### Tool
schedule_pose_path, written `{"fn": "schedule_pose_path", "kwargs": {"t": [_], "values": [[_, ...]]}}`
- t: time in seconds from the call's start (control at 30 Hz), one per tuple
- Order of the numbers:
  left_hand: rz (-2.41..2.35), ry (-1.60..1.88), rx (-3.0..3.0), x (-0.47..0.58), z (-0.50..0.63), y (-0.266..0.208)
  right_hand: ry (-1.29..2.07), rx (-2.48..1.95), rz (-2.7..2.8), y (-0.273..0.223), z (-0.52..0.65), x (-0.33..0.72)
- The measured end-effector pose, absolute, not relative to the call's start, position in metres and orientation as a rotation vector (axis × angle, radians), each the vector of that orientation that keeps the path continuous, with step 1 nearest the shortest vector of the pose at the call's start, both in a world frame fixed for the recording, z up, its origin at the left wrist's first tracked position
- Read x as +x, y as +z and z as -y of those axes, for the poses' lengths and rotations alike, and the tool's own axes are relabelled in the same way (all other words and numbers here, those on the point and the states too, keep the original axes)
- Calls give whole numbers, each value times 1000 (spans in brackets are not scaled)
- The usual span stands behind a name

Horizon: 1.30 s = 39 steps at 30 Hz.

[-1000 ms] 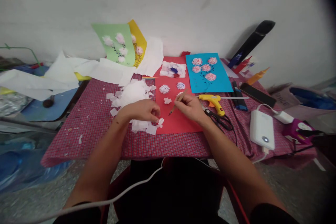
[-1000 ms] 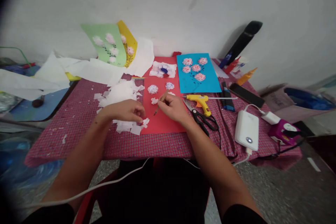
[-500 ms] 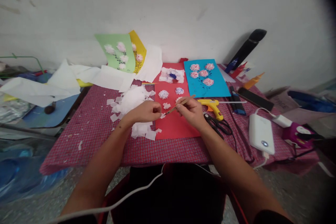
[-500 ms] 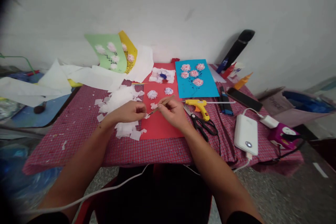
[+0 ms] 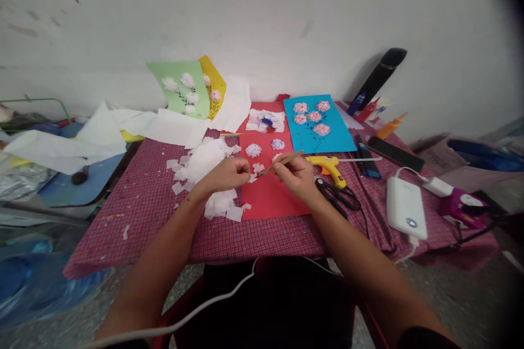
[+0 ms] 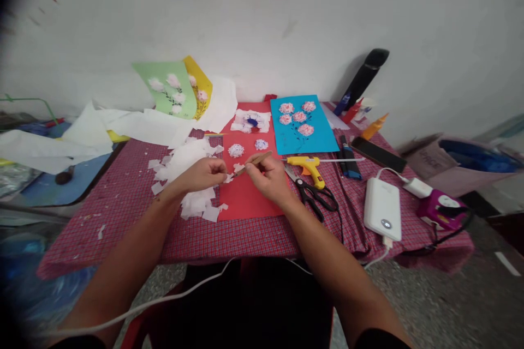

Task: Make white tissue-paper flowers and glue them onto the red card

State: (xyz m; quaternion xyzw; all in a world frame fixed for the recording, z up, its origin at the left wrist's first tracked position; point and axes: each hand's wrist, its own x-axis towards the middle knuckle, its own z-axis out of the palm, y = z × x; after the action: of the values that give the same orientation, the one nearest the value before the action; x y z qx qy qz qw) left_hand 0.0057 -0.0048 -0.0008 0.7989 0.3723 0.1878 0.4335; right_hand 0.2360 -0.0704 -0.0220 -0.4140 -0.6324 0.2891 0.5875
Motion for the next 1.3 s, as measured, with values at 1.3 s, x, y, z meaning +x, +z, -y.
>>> {"fn": "schedule_pose_path", "kwargs": {"t": [1.3], "values": [[-982, 571, 2362, 7, -10, -35, 493, -1356, 2043, 7, 34, 207]]}}
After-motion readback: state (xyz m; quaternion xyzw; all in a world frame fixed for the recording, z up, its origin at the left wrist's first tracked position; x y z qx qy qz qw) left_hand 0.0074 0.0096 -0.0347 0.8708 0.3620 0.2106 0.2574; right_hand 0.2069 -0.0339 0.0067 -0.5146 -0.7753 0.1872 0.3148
